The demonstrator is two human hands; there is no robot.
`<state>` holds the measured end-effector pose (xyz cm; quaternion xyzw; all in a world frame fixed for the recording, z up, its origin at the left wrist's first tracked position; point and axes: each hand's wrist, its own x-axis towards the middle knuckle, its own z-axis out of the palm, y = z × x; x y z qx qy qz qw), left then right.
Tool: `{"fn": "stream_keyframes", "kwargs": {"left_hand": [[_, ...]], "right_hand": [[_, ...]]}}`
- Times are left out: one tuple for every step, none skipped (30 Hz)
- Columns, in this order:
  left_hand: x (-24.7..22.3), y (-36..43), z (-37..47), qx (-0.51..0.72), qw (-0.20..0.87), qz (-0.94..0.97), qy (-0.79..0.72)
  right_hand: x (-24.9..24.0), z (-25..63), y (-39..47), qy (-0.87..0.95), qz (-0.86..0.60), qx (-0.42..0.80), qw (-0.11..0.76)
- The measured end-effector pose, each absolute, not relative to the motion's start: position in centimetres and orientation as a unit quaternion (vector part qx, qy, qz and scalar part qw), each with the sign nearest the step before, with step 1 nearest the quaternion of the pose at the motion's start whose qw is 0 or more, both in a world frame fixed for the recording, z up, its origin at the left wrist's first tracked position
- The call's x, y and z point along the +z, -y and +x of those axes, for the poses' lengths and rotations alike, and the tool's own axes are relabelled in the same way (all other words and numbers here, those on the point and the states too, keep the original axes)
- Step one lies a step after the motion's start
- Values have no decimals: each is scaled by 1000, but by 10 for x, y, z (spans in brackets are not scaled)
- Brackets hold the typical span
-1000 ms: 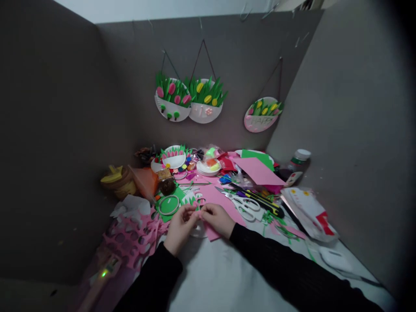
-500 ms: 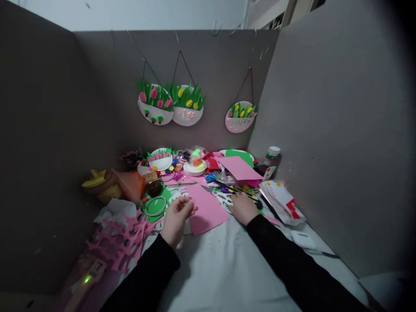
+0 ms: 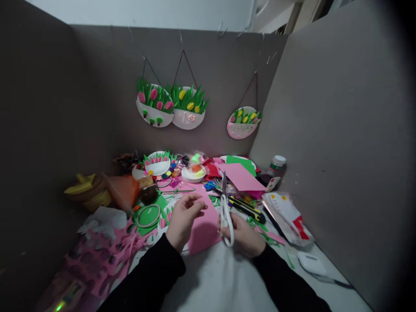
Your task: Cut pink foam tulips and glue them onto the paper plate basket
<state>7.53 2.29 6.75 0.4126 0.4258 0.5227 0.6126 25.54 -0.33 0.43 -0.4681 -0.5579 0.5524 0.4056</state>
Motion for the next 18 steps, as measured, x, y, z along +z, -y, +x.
{"fn": "stream_keyframes", "kwargs": {"left_hand": [[68, -24, 75, 522, 612, 415, -425], [68, -25, 74, 520, 613, 415, -426], [69, -26, 73, 519, 615, 413, -426], [70, -26, 73, 518, 616, 412, -427], [71, -27, 72, 516, 617, 410, -430], [71, -27, 71, 515, 618, 409, -432], [71, -28, 70, 514, 619, 406, -434], [71, -29, 69, 514, 621, 400, -436], [71, -30, 69, 515, 624, 393, -437], [71, -31, 68, 516, 629, 383, -437], [70, -33, 67, 517, 633, 375, -437], [69, -34, 66, 517, 637, 367, -438], [68, -35, 66, 516, 640, 362, -439], [67, -36, 65, 517, 640, 359, -441], [66, -36, 65, 518, 638, 359, -443], [66, -37, 65, 521, 631, 363, -446], [65, -37, 65, 526, 621, 369, -449], [65, -36, 66, 531, 610, 376, -452]], "right_hand": [[1, 250, 6, 554, -459, 558, 413], [-2, 245, 9, 562, -455, 552, 417], [-4, 241, 11, 578, -444, 546, 414], [-7, 237, 13, 594, -435, 541, 407], [-8, 235, 14, 605, -427, 542, 397], [-9, 233, 16, 608, -421, 552, 385], [-10, 232, 17, 601, -420, 567, 375], [-11, 231, 18, 589, -420, 588, 363], [-11, 230, 19, 573, -419, 609, 355], [-12, 230, 20, 555, -419, 628, 349], [-12, 230, 21, 540, -420, 643, 345], [-11, 229, 22, 530, -424, 651, 341], [-10, 229, 22, 525, -430, 652, 338], [-9, 229, 23, 526, -437, 647, 336], [-8, 230, 24, 537, -441, 637, 335], [-6, 230, 25, 555, -440, 622, 333], [-5, 230, 26, 578, -436, 605, 331], [-4, 230, 26, 600, -431, 589, 328]]}}
